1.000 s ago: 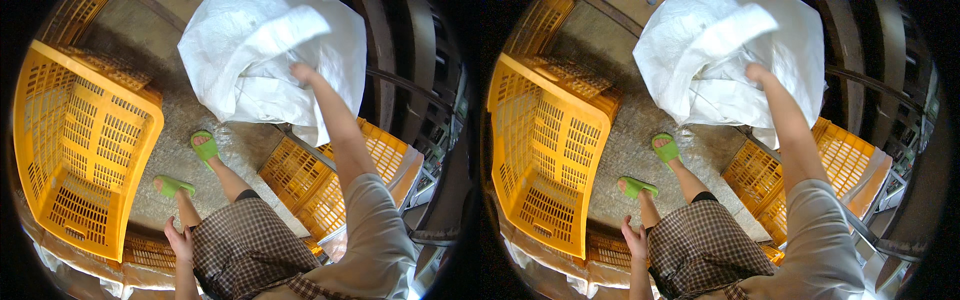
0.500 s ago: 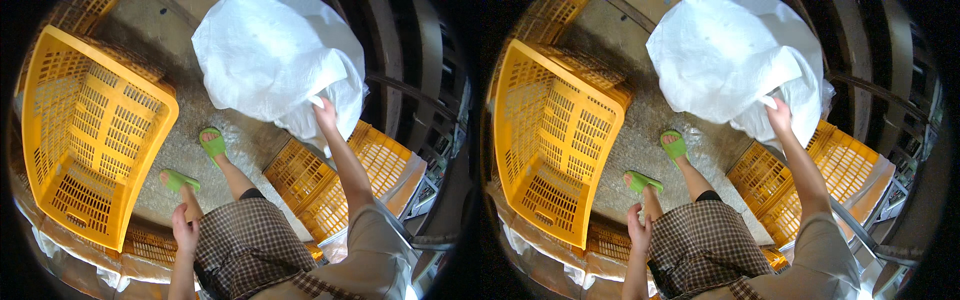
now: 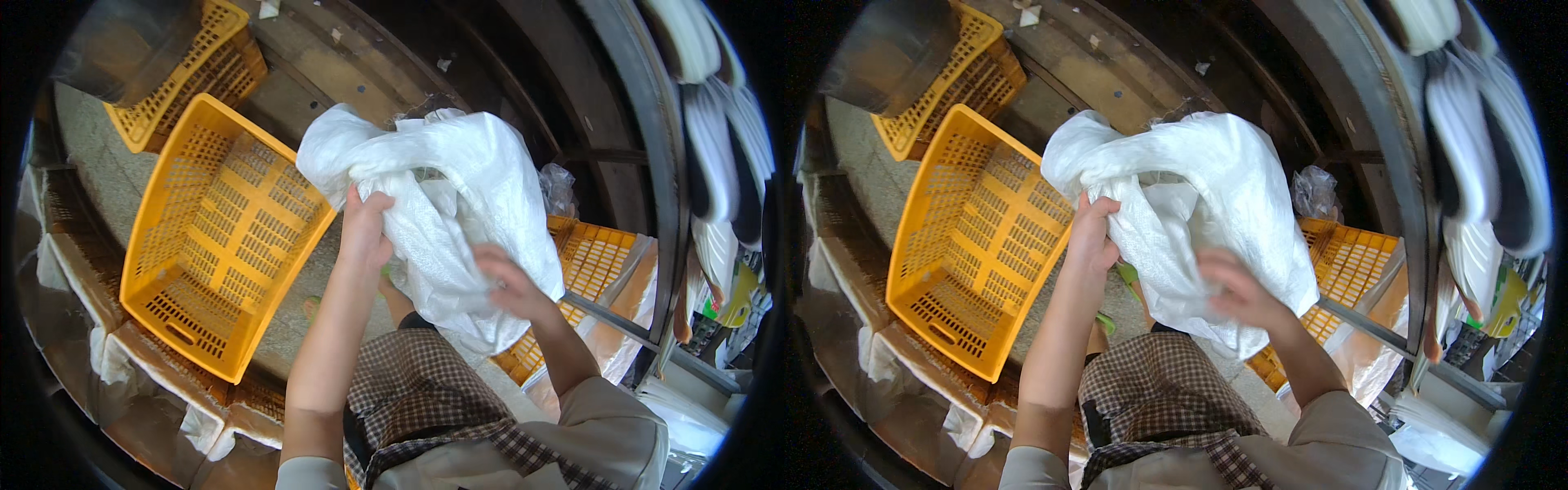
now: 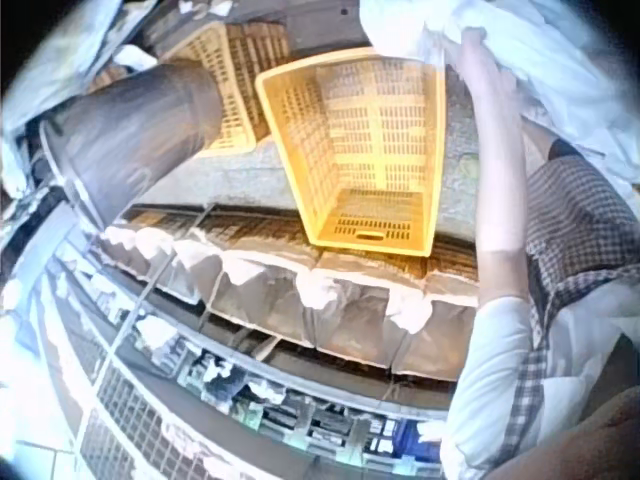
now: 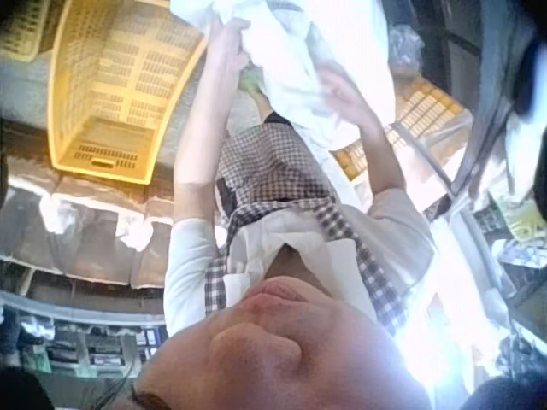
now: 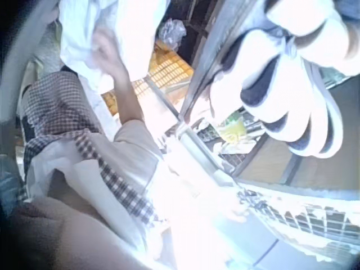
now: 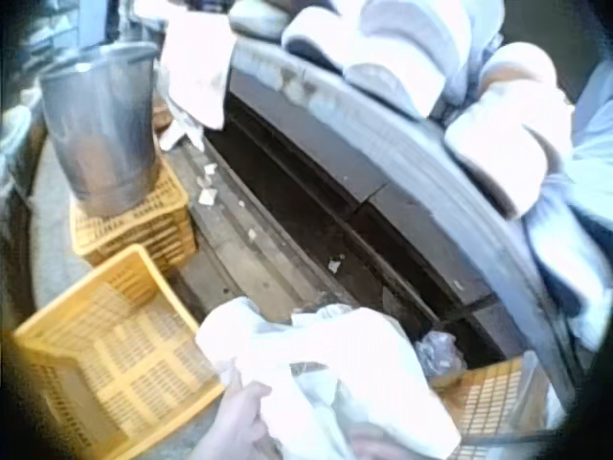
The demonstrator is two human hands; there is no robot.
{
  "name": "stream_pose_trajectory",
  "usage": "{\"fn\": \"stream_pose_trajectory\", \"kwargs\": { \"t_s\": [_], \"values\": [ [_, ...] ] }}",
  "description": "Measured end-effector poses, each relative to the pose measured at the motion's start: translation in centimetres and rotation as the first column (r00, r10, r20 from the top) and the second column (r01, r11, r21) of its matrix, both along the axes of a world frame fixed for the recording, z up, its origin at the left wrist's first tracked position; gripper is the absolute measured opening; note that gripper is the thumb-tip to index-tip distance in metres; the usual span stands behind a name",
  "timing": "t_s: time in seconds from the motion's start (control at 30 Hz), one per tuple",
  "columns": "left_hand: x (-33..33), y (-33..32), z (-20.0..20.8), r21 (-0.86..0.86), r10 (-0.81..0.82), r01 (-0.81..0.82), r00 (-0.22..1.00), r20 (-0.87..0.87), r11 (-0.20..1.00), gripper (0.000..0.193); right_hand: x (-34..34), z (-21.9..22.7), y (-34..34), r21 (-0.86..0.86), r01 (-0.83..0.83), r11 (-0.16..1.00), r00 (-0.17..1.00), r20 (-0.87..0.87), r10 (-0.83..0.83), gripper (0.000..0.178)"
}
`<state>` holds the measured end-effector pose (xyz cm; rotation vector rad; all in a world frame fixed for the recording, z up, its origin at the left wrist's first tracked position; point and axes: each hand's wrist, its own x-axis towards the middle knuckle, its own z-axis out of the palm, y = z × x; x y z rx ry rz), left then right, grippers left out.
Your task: The person repeatedly picks up white slipper uppers from a metal table, turns them over to view the sole and upper, and places them into a large white sack. The person also moves a yellow basket and a metal bucket during the process.
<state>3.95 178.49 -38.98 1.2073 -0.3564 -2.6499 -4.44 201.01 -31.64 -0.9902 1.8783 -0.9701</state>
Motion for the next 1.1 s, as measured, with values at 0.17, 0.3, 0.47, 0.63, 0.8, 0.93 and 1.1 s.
{"fn": "stream_pose_trajectory", "kwargs": {
  "t_s": [0.17,0.3,0.47,0.63,0.8,0.93,1.1],
  "values": [
    [4.5,-2.0,8.1,-0.103,-0.018,-0.007,0.970,-0.241,0.995,0.068,0.1,-3.5,1.6,0.367,0.510,0.778,0.720,-0.677,-0.153,0.108],
    [11.0,-4.8,15.0,-0.185,0.012,-0.072,0.951,-0.310,0.980,0.074,0.2,-3.5,0.4,0.147,0.628,0.765,0.426,-0.887,-0.179,0.116],
    [21.4,-8.6,21.9,-0.437,0.145,-0.270,0.943,-0.299,0.858,0.081,-1.1,2.9,-4.0,-0.104,0.466,0.879,0.119,-0.977,-0.178,0.103],
    [33.0,-8.5,26.1,-0.572,0.393,-0.416,0.904,-0.171,0.707,0.078,2.1,9.8,-12.1,-0.273,0.262,0.926,0.603,-0.703,-0.378,0.045],
    [42.8,-7.6,22.8,-0.637,0.602,-0.444,0.798,0.039,0.630,0.074,6.5,11.6,-19.8,-0.207,0.116,0.971,0.973,-0.175,-0.153,0.024],
    [47.3,-4.1,12.2,-0.489,0.544,-0.305,0.688,0.480,0.817,0.061,9.4,7.2,-25.6,0.130,-0.240,0.962,0.969,-0.033,0.246,0.023],
    [52.8,0.7,-0.6,-0.130,0.054,0.117,0.503,0.863,0.985,0.067,11.4,-0.1,-30.8,0.392,-0.490,0.779,0.871,0.196,0.450,0.023]
  ]
}}
